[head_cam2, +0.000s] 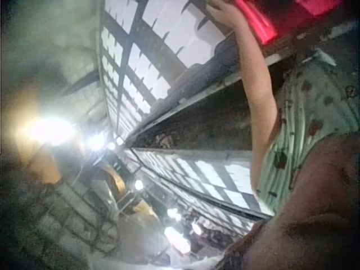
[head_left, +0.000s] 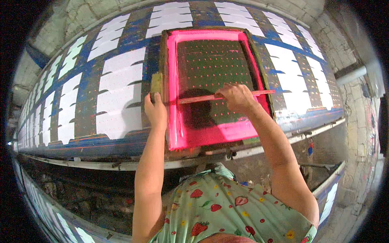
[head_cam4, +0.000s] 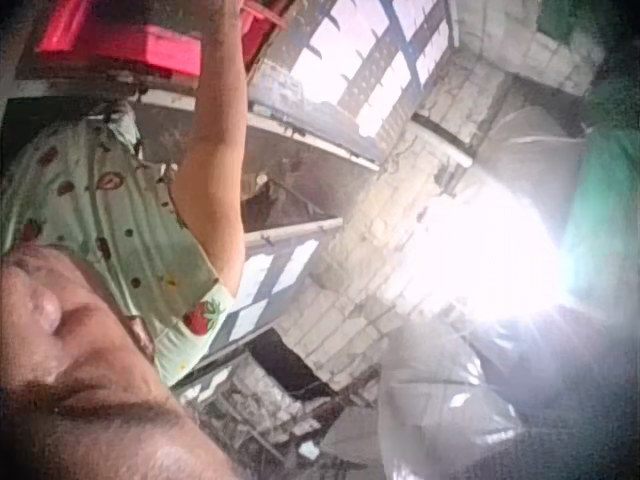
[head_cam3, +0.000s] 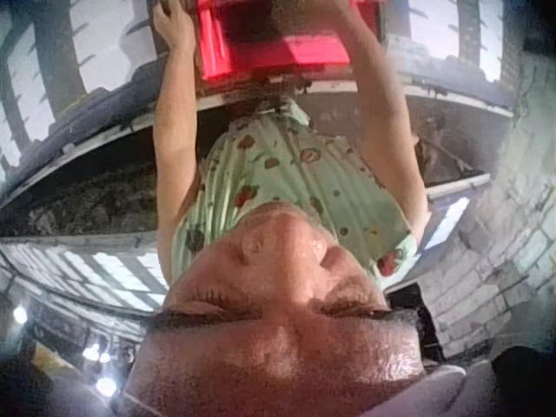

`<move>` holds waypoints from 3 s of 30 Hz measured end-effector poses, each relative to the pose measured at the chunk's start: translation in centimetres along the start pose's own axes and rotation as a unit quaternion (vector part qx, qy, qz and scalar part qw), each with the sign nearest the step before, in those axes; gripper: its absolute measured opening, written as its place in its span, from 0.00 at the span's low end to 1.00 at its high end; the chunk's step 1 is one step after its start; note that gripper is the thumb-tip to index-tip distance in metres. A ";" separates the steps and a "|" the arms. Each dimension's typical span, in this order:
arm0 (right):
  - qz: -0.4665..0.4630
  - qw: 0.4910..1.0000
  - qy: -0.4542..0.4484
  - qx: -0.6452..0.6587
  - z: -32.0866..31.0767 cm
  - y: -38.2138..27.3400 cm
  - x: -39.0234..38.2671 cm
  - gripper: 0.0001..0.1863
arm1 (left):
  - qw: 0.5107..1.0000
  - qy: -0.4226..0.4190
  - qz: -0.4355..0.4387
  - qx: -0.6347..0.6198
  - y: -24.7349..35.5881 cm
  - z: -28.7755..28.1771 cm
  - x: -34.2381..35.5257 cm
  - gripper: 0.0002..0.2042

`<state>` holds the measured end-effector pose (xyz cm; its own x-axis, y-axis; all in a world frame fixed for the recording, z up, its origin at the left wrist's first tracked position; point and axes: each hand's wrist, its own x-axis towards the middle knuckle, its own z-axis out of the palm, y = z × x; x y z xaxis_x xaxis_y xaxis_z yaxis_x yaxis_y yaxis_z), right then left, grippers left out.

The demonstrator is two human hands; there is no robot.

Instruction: The person uses a squeegee to pull pink ink across a screen-printing frame placed over white paper sheets on a workbench. The person repeatedly repositions the frame and pulls the squeegee to transfer ink onto the paper.

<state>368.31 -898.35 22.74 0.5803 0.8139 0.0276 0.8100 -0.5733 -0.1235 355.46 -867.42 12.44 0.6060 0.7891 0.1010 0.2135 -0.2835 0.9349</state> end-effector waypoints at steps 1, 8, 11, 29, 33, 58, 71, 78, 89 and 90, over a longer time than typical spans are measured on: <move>0.008 1.000 0.002 0.007 0.2 -1.3 -1.6 0.14 | 1.000 0.006 0.005 -0.001 -0.1 0.0 -0.2 0.26; 0.023 1.000 0.003 0.006 1.2 -8.2 -11.6 0.24 | 0.998 0.037 0.053 -0.004 -0.7 0.6 -0.1 0.30; 0.010 0.999 0.047 -0.015 1.4 -9.3 -13.3 0.25 | 0.998 0.034 0.055 0.022 -1.0 0.7 0.3 0.31; 0.126 0.930 0.261 0.227 0.4 5.0 -26.2 0.17 | 0.999 0.001 -0.036 0.028 -0.5 0.9 1.4 0.28; 0.290 0.842 0.243 0.384 2.7 10.5 -27.9 0.19 | 0.997 0.010 -0.075 0.029 -0.1 1.0 1.4 0.25; 0.438 0.653 0.192 0.588 2.0 11.0 -25.2 0.21 | 0.959 0.057 -0.258 -0.100 3.2 1.1 0.6 0.27; 0.424 0.692 0.259 0.523 -1.1 22.6 -30.4 0.19 | 0.970 0.016 -0.176 -0.164 11.0 10.8 -5.0 0.29; 0.431 0.695 0.269 0.508 -1.8 35.6 -38.7 0.29 | 0.978 -0.003 -0.124 -0.171 16.5 23.5 -14.3 0.23; 0.460 0.689 0.274 0.488 -0.9 49.2 -50.0 0.26 | 0.975 -0.024 -0.106 -0.196 20.8 37.8 -24.9 0.23; 0.456 0.686 0.280 0.493 -0.8 49.9 -50.5 0.26 | 0.978 -0.018 -0.100 -0.181 21.0 38.5 -25.3 0.23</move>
<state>379.51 -968.20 16.01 0.9727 -0.1632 -0.1651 -0.2030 -0.2528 -0.9460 374.13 -914.33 16.44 0.6085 0.7871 -0.1014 0.0491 0.0902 0.9947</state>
